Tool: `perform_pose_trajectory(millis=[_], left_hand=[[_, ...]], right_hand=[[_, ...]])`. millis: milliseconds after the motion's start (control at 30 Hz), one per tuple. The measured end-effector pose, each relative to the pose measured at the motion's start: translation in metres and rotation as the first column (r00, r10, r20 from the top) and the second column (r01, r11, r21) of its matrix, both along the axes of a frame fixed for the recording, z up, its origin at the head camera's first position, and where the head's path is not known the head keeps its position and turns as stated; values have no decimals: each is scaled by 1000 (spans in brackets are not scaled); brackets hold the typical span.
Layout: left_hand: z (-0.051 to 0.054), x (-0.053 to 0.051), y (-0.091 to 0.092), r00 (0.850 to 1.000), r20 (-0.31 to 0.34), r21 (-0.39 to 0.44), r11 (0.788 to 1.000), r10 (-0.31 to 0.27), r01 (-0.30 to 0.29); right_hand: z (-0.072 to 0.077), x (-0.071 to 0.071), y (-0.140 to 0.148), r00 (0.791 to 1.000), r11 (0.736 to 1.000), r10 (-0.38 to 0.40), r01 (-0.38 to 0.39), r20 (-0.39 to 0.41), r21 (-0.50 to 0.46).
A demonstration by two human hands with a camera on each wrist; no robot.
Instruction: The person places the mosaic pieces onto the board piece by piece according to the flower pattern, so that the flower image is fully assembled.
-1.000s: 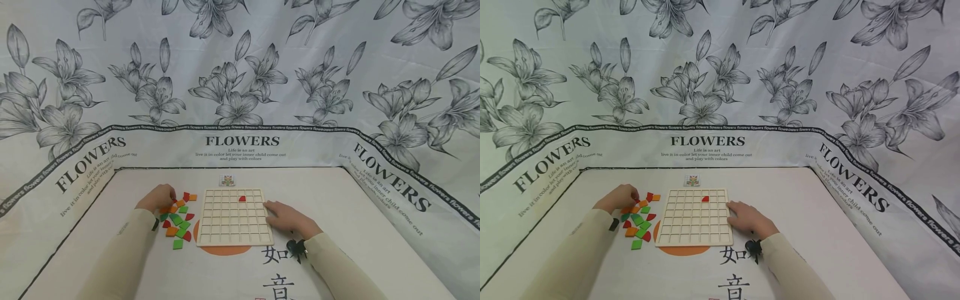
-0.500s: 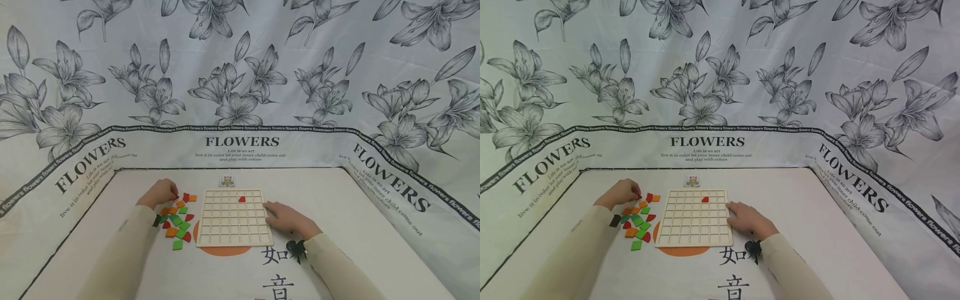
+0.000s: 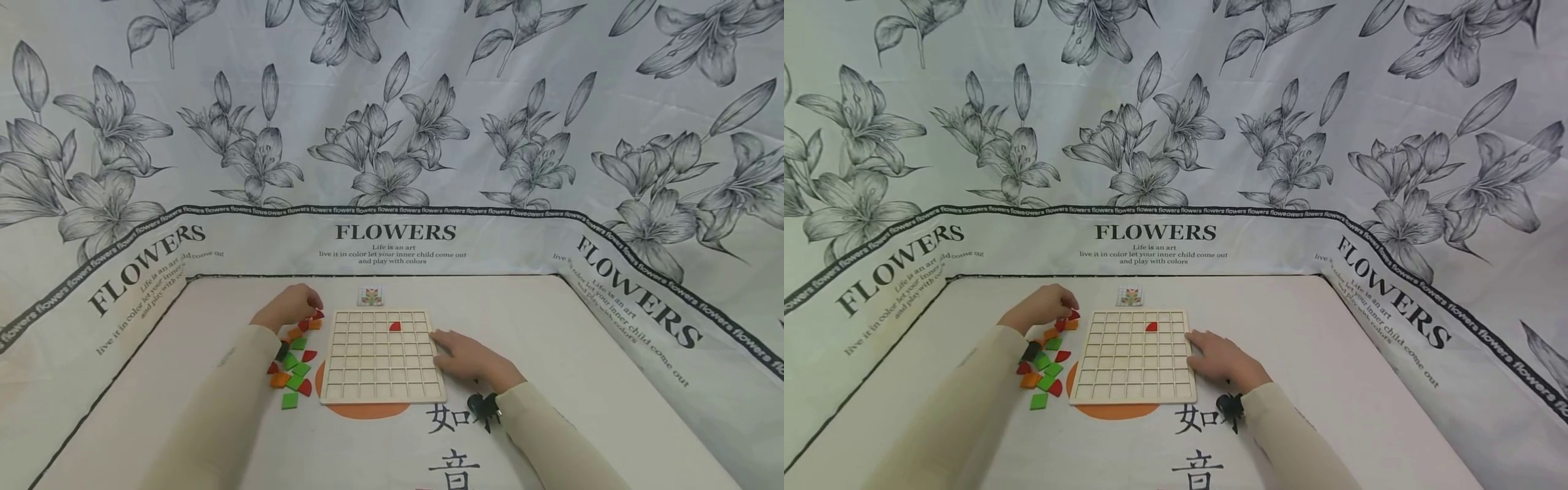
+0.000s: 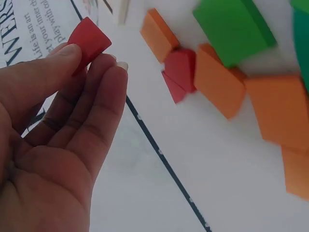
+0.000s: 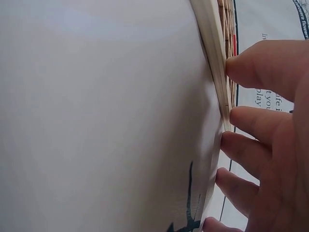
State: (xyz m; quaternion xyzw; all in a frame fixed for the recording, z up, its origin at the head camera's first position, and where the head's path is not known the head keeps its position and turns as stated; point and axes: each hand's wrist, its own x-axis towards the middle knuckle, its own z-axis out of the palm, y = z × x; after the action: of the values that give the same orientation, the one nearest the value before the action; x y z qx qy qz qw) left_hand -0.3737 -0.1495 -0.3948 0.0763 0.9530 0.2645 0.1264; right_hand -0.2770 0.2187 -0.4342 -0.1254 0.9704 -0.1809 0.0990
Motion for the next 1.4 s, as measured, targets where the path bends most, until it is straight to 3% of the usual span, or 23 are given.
perform_pose_trajectory(millis=[200,400,700,1100,1400], left_hand=[[2,0,21,1000,4,25,999,-21,20],[0,-1,40,993,-68,42,994,-98,101],[-4,-2,68,967,-148,-24,979,-206,205],[-7,2,95,952,-148,-125,960,-267,250],[-17,-6,101,943,-158,-159,950,-294,269]], right_hand=[[2,0,1,1000,1000,0,0,2,1],[2,-1,1,1000,1000,5,-5,-5,-3],[2,-1,1,1000,1000,6,-6,-10,-9],[-1,-2,1,1000,1000,-12,12,-1,-5],[-4,-4,1,1000,1000,-18,18,-4,-15]])
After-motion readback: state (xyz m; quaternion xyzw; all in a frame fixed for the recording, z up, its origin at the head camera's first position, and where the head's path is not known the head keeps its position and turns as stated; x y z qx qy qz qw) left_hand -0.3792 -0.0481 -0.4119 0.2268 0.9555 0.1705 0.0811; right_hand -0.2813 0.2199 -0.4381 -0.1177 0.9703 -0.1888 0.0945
